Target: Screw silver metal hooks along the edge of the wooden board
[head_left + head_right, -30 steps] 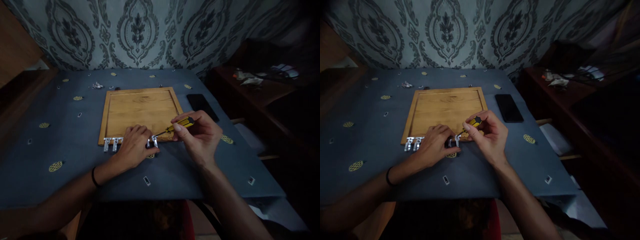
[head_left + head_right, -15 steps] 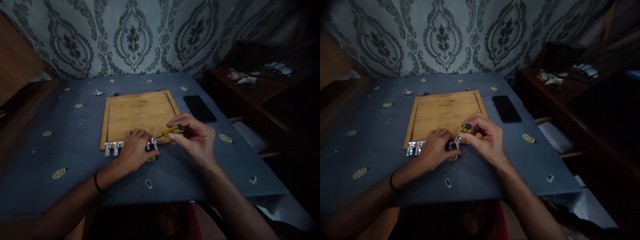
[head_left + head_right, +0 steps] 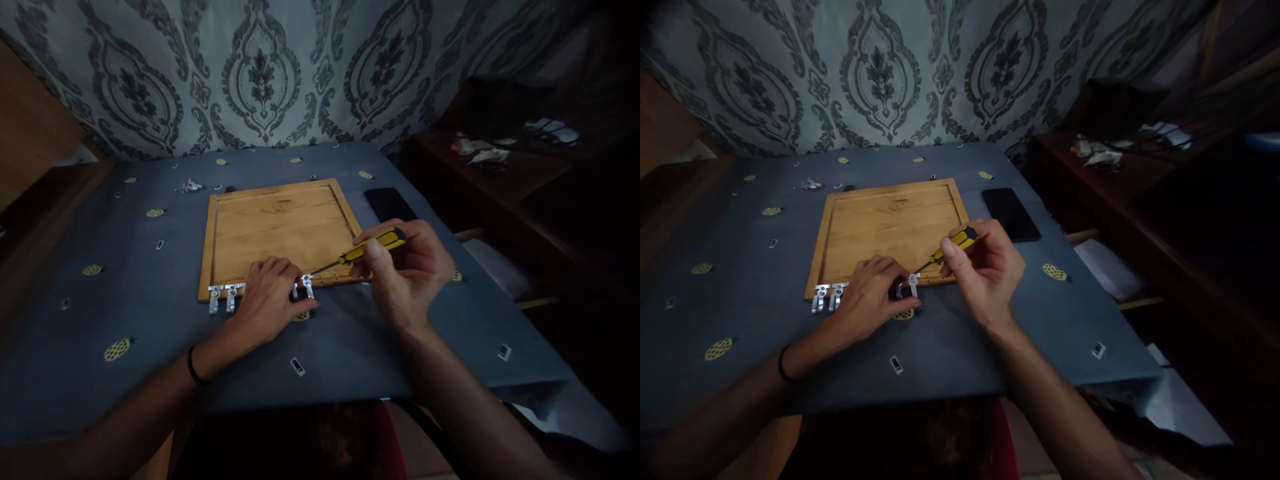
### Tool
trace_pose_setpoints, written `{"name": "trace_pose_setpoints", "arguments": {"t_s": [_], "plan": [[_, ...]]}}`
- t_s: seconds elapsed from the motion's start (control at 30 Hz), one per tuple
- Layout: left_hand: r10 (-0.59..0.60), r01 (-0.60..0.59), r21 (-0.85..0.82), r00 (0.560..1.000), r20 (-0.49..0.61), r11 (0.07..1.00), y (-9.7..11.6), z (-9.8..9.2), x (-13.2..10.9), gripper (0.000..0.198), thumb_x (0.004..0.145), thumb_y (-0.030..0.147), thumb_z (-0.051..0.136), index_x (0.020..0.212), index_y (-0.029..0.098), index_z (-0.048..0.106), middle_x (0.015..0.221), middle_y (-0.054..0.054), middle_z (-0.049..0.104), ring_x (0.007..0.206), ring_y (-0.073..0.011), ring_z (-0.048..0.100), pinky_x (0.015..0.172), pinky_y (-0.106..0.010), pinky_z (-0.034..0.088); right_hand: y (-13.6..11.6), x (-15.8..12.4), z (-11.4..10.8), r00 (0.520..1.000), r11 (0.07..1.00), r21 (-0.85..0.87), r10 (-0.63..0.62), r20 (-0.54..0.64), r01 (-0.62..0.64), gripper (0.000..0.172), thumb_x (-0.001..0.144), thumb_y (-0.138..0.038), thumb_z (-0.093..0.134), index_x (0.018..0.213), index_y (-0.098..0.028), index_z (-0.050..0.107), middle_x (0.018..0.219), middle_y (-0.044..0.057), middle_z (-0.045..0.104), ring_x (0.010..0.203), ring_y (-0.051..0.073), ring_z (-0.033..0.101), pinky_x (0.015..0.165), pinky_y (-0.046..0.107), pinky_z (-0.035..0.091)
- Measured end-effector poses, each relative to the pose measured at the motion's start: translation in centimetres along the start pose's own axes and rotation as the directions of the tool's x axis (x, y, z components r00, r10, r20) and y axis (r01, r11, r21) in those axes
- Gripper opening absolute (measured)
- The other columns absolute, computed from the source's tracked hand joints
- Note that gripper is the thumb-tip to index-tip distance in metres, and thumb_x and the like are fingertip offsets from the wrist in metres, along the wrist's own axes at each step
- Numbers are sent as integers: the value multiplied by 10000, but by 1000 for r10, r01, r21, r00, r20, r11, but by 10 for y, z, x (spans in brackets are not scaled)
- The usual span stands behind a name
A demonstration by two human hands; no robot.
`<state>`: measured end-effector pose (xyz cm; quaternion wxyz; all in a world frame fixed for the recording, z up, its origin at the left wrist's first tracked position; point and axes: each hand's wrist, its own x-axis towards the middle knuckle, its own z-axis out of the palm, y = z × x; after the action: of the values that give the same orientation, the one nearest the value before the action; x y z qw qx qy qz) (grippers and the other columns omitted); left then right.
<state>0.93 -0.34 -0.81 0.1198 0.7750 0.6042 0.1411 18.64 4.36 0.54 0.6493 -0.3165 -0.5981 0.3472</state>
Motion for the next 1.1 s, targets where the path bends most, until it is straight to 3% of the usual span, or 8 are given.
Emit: {"name": "trace_pose_setpoints", "arguments": {"t_s": [0.2, 0.63, 0.87, 1.0, 1.1], "plan": [[15, -15, 3, 1000, -12, 1000, 0, 0, 0, 388, 822, 487, 829, 1010, 184, 677, 1068, -65, 705, 1056, -293, 613, 882, -421, 432, 4, -1, 0, 992, 999, -31, 34, 120, -31, 304, 879, -475, 767, 818, -242, 582, 785, -24, 611, 478, 83, 566, 413, 243, 505], [14, -14, 7, 1000, -16, 1000, -1, 2, 0, 392, 818, 500, 828, 1002, 184, 686, 1053, -65, 703, 1043, -293, 612, 878, -417, 432, 9, -3, -2, 984, 993, -114, 44, 173, -25, 236, 826, -375, 827, 821, -237, 636, 773, -10, 631, 593, 124, 571, 493, 268, 503], [23, -23, 3, 999, -26, 1000, -1, 2, 0, 406, 816, 486, 833, 1035, 177, 686, 1074, -73, 705, 1049, -295, 617, 875, -420, 431, 1, 5, -8, 939, 993, -115, 43, 341, -4, 154, 892, -373, 760, 984, -250, 777, 904, 31, 700, 666, 132, 626, 537, 272, 547], [34, -34, 9, 999, -33, 999, -2, 3, -1, 401, 818, 490, 830, 1021, 178, 683, 1056, -64, 707, 1044, -295, 619, 862, -414, 426, -3, 10, -8, 913, 995, -95, 26, 406, 14, 166, 888, -384, 769, 878, -218, 768, 914, 45, 707, 652, 130, 637, 545, 280, 548], [24, -23, 21, 999, -37, 1000, -2, 4, -1, 410, 809, 507, 833, 1009, 182, 682, 1045, -60, 707, 1046, -296, 619, 862, -412, 424, -1, 10, -6, 937, 987, -148, -8, 350, 64, 232, 855, -400, 805, 763, -209, 711, 800, 23, 670, 621, 127, 604, 503, 265, 477]]}}
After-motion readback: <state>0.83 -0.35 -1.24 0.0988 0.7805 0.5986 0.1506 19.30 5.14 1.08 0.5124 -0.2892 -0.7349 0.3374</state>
